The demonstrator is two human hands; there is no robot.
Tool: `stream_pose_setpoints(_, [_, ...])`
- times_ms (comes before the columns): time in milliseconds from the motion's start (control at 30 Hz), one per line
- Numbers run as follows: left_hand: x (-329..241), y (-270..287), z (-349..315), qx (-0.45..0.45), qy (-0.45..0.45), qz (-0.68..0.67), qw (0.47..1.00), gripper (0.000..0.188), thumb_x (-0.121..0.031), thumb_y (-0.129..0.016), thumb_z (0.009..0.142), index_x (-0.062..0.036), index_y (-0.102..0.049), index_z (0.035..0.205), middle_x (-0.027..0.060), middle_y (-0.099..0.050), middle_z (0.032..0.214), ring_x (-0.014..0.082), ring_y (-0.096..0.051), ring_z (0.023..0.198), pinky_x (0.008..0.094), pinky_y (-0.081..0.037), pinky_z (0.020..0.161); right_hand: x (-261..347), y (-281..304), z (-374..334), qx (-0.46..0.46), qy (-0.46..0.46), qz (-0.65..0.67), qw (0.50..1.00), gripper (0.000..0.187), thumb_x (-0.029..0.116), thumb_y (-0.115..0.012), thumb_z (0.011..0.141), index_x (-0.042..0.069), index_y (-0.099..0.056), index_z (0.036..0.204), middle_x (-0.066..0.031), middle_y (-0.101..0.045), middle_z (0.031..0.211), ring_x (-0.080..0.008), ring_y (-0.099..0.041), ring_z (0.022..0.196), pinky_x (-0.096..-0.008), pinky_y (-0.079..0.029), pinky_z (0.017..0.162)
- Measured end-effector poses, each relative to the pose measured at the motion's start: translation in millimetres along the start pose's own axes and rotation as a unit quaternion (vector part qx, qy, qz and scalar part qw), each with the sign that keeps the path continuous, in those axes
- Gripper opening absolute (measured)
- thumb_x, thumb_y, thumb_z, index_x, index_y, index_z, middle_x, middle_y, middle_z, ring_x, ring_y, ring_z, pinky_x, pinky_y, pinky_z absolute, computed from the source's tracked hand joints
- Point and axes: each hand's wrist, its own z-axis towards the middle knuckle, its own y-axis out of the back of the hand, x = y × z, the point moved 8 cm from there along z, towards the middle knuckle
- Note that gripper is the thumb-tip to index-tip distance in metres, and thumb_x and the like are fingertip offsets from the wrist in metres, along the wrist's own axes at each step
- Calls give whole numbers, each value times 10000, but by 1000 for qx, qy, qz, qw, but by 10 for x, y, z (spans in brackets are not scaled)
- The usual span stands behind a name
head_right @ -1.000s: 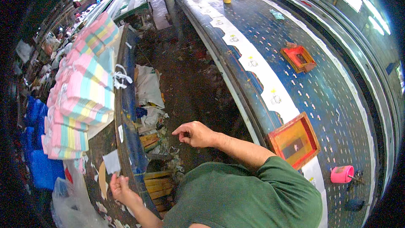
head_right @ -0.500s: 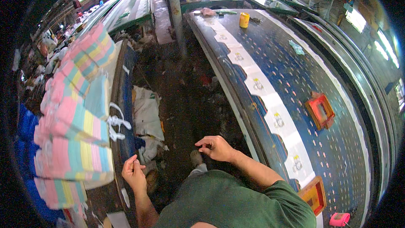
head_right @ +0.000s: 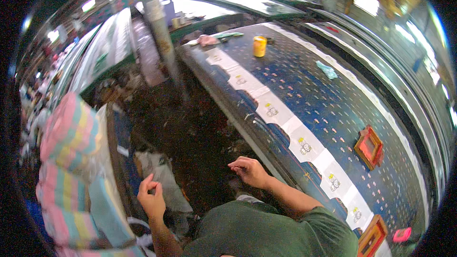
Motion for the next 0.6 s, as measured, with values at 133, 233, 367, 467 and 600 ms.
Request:
stream_pose_setpoints(133, [409, -289, 832, -2, -13, 20, 1000, 431, 97, -806, 881, 22, -761, 1303, 99, -714, 931, 236, -690, 834, 424, -580, 893, -425, 10, 1077, -42, -13, 37, 998, 265, -37, -777, 1003, 60, -804, 1247, -111, -820, 1066, -258, -812, 994, -391, -649, 882])
stream_pose_setpoints(233, [593, -511, 1528, 10, -17, 32, 999, 413, 93, -808, 882, 14, -770, 1285, 91, -693, 892, 233, -667, 812, 422, -572, 868, -761, -109, 2013, -47, -31, 74, 996, 265, -6, -823, 989, 45, -805, 1249, -100, -843, 1051, -204, -819, 1004, -364, -651, 908])
stream_pose_setpoints(367, [770, -532, 2415, 13, -48, 88, 995, 352, 47, -807, 914, 4, -781, 1262, 73, -702, 875, 209, -655, 801, 402, -563, 890, -914, -482, 3388, 2, 25, 125, 992, 267, -12, -828, 985, 51, -813, 1244, -109, -851, 1097, -214, -823, 1016, -371, -653, 893])
stream_pose_setpoints(467, [1062, -514, 2961, -17, -10, 98, 995, 293, 38, -786, 931, 11, -798, 1222, 87, -686, 843, 229, -648, 757, 395, -554, 795, -860, -854, 4249, 67, 84, 93, 990, 257, 7, -839, 991, 53, -816, 1243, -125, -852, 1108, -247, -823, 1008, -394, -649, 871])
stream_pose_setpoints(600, [1733, -391, 3425, -61, 33, 107, 992, 251, -2, -753, 983, 4, -810, 1227, 144, -794, 996, 263, -742, 823, 395, -584, 790, -588, -1432, 5276, 118, 190, 42, 974, 233, 117, -866, 975, 77, -831, 1202, -134, -829, 1144, -333, -796, 1067, -441, -635, 923])
